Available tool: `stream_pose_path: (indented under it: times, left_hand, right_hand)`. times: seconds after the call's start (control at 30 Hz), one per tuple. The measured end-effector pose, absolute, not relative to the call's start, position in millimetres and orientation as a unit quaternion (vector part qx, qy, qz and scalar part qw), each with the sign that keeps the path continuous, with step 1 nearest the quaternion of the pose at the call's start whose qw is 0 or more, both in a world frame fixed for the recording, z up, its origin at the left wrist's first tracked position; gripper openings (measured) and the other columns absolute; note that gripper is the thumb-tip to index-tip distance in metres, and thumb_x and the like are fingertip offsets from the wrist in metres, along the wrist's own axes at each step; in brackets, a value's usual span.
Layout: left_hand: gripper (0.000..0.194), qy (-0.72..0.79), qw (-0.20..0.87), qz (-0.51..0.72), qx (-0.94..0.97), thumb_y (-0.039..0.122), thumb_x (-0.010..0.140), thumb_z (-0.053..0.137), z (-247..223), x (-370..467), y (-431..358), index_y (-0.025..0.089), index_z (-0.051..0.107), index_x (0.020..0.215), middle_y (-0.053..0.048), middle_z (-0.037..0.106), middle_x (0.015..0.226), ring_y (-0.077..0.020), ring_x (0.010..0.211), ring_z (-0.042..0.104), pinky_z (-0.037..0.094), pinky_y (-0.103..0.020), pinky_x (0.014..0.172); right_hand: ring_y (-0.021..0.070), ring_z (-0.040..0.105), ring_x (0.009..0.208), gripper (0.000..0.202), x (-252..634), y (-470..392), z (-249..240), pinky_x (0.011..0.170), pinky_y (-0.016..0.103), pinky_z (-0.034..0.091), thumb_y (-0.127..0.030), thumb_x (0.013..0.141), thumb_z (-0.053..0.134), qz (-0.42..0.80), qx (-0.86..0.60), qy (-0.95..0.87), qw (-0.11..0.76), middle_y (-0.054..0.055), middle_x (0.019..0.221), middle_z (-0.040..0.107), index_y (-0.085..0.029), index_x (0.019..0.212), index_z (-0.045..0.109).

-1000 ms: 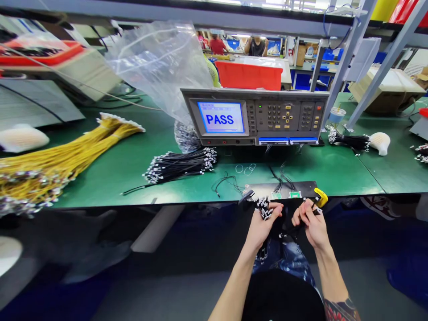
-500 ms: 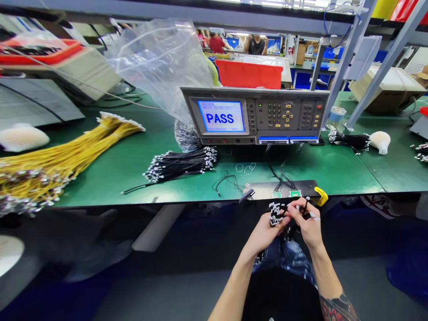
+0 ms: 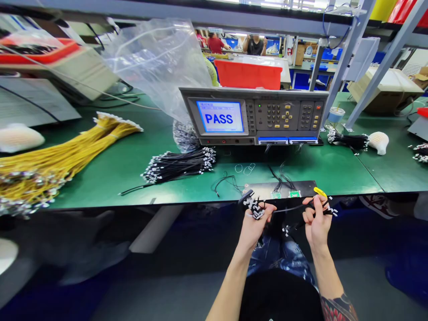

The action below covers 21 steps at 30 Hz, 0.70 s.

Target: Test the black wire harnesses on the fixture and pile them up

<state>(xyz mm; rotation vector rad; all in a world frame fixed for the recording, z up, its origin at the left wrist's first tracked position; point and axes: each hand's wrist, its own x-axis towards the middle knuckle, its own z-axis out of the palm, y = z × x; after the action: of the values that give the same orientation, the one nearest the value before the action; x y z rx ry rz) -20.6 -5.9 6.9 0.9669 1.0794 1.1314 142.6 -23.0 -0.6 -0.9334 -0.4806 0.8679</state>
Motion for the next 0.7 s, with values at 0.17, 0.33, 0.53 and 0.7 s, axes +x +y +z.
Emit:
stream_pose_path:
  times: [0.17, 0.33, 0.53, 0.7]
  left_hand:
    - [0.051, 0.401, 0.674, 0.538, 0.309, 0.048, 0.054, 0.098, 1.8, -28.3, -1.9, 0.013, 0.075, 0.084, 0.0, 0.067, 0.067, 0.002, 0.038, 0.023, 0.01, -0.02, 0.041]
    - [0.047, 0.339, 0.717, 0.54, 0.283, 0.048, 0.059, 0.097, -1.3, -22.1, -2.0, 0.014, 0.075, 0.084, 0.0, 0.069, 0.072, 0.0036, 0.036, 0.021, 0.013, -0.018, 0.039]
    - [0.044, 0.325, 0.742, 0.485, 0.329, 0.052, 0.071, 0.089, 6.6, -7.5, -6.6, 0.013, 0.071, 0.08, -0.002, 0.071, 0.073, 0.0029, 0.037, 0.02, 0.01, -0.019, 0.039]
    - [0.046, 0.403, 0.681, 0.496, 0.359, 0.054, 0.069, 0.087, 7.4, 2.2, -7.3, 0.013, 0.072, 0.082, 0.001, 0.063, 0.058, -0.0007, 0.036, 0.024, 0.012, -0.019, 0.039]
  right_hand:
    - [0.0005, 0.019, 0.035, 0.036, 146.6, -18.5, -6.9, 0.035, 0.019, 0.013, -0.05, 0.078, 0.081, 0.403, -0.443, -0.233, 0.766, -0.005, 0.061, 0.063, -0.02, 0.084, 0.06]
    - [0.0022, 0.026, 0.036, 0.041, 141.8, -16.3, -13.9, 0.036, 0.021, 0.016, -0.053, 0.071, 0.085, 0.442, -0.472, -0.249, 0.721, 0.0, 0.058, 0.066, -0.015, 0.078, 0.071]
    - [0.0051, 0.032, 0.038, 0.045, 138.1, -12.7, -22.0, 0.038, 0.022, 0.019, -0.057, 0.069, 0.085, 0.437, -0.512, -0.273, 0.687, 0.001, 0.054, 0.065, -0.014, 0.075, 0.075]
    - [0.0057, 0.033, 0.039, 0.045, 138.2, -11.5, -20.5, 0.039, 0.022, 0.019, -0.057, 0.069, 0.085, 0.426, -0.522, -0.28, 0.684, 0.001, 0.054, 0.065, -0.014, 0.073, 0.075]
